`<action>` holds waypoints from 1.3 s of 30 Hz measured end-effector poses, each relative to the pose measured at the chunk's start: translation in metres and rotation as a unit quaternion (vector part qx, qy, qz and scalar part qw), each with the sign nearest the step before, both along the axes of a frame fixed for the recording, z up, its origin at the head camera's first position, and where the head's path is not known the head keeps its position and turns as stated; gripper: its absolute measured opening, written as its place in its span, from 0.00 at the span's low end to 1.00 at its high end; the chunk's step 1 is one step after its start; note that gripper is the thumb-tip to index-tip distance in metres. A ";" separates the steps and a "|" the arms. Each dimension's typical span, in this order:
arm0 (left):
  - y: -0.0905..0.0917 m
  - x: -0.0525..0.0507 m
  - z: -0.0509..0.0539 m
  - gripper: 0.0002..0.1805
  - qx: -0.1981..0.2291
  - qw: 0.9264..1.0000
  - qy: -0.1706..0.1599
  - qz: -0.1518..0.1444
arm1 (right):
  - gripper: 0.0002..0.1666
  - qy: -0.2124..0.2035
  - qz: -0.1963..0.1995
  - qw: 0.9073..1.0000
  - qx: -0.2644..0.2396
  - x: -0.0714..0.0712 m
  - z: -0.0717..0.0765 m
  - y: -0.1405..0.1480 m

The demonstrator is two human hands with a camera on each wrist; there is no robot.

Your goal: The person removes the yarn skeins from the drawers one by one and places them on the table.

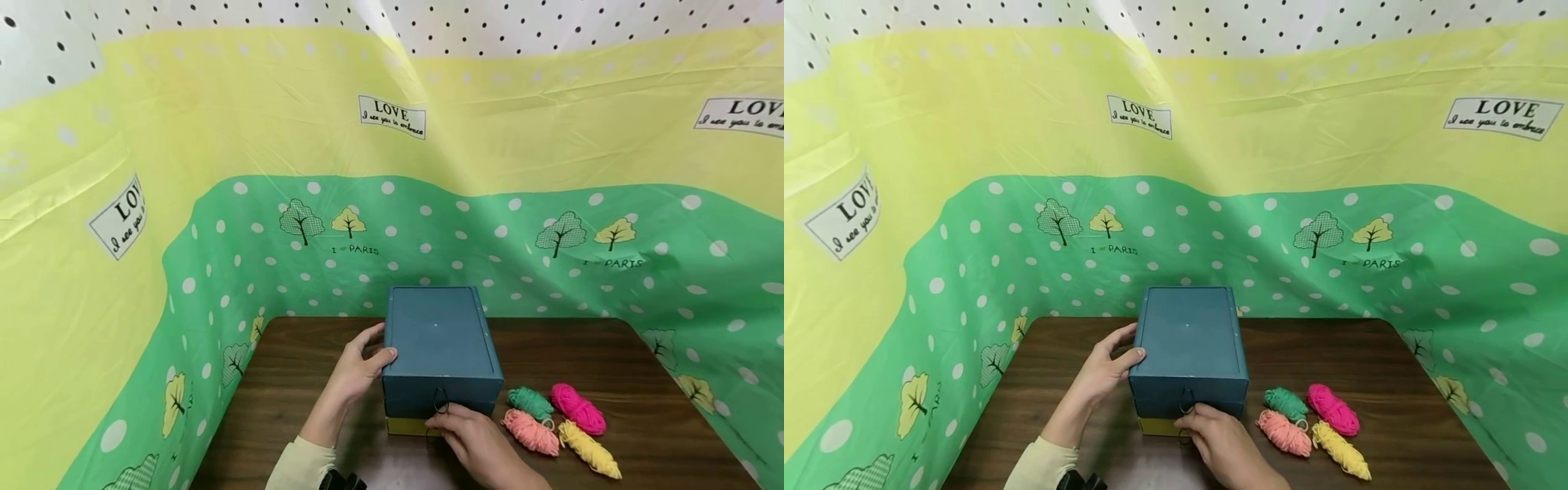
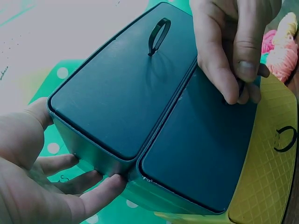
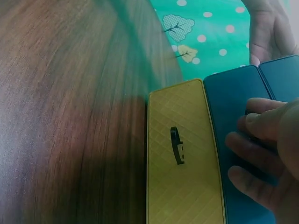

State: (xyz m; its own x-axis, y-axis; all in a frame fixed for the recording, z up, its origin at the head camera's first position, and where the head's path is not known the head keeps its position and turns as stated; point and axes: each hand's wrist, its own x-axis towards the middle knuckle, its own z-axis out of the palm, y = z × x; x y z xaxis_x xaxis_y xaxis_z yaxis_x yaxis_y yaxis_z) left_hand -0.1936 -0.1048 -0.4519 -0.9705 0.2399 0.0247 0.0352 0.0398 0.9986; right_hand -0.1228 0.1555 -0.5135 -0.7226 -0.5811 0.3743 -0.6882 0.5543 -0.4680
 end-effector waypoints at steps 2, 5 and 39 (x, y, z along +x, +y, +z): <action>0.000 0.000 0.000 0.35 0.001 1.000 0.002 -0.001 | 0.14 -0.002 0.001 1.000 -0.005 0.000 0.000 0.000; 0.001 0.000 0.000 0.35 0.000 1.000 0.001 0.000 | 0.15 -0.004 -0.001 1.000 -0.017 0.002 -0.001 0.001; 0.000 0.001 -0.001 0.35 0.004 1.000 -0.003 0.003 | 0.10 -0.114 -0.055 0.986 -0.108 0.013 -0.033 0.016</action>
